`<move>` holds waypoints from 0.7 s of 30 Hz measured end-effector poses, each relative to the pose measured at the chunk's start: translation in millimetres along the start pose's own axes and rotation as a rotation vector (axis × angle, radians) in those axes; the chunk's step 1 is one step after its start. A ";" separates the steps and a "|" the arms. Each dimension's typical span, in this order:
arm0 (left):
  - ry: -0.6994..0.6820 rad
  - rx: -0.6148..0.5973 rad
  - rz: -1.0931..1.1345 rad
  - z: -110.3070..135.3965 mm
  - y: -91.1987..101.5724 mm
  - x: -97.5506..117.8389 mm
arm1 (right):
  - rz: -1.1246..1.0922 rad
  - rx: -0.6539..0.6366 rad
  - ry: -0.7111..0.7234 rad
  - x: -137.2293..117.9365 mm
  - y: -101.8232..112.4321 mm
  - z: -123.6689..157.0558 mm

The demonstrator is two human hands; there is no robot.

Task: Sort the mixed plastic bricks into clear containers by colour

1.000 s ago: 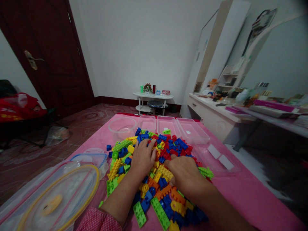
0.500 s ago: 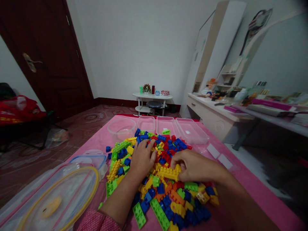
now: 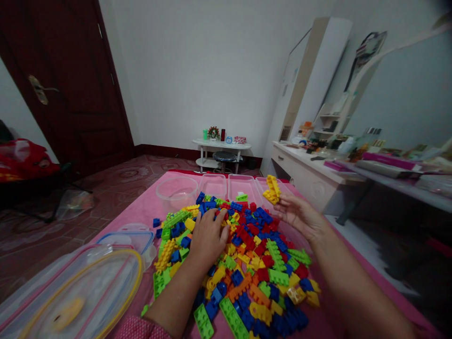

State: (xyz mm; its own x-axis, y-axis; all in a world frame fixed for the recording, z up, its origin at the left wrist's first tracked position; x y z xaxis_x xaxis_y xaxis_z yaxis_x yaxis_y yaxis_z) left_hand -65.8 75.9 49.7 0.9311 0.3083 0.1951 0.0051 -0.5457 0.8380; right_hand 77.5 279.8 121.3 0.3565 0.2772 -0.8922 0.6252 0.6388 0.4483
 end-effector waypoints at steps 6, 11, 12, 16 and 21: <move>-0.003 0.003 -0.001 0.2 2.6 1.6 | -0.218 0.224 -0.276 25.0 39.2 -63.1; -0.007 0.000 -0.008 -0.2 4.0 2.4 | -0.208 0.308 -0.301 35.8 42.3 -76.7; -0.006 -0.001 -0.010 -0.4 3.8 2.1 | -0.206 0.320 -0.288 36.0 41.2 -76.5; -0.002 -0.005 -0.018 -0.6 1.5 0.2 | -0.205 0.376 -0.164 25.5 27.8 -63.6; 0.000 -0.005 -0.016 -0.6 0.4 -0.6 | -0.242 0.219 0.033 -7.6 -20.7 -11.4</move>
State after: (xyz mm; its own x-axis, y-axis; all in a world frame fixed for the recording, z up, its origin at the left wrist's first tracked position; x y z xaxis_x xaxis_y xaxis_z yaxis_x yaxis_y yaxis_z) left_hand -66.6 75.9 50.2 0.9310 0.3166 0.1815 0.0182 -0.5369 0.8435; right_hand 53.9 272.7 118.1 0.1584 0.1617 -0.9741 0.8251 0.5202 0.2205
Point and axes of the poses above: each hand's wrist, its own z-axis away from the middle knuckle, its own y-axis out of the back of the hand, x = y × z, the point moved 3 cm from there along -z, towards the middle knuckle, and after that the axes turned 11 degrees about -y, right-handed, at the moved point
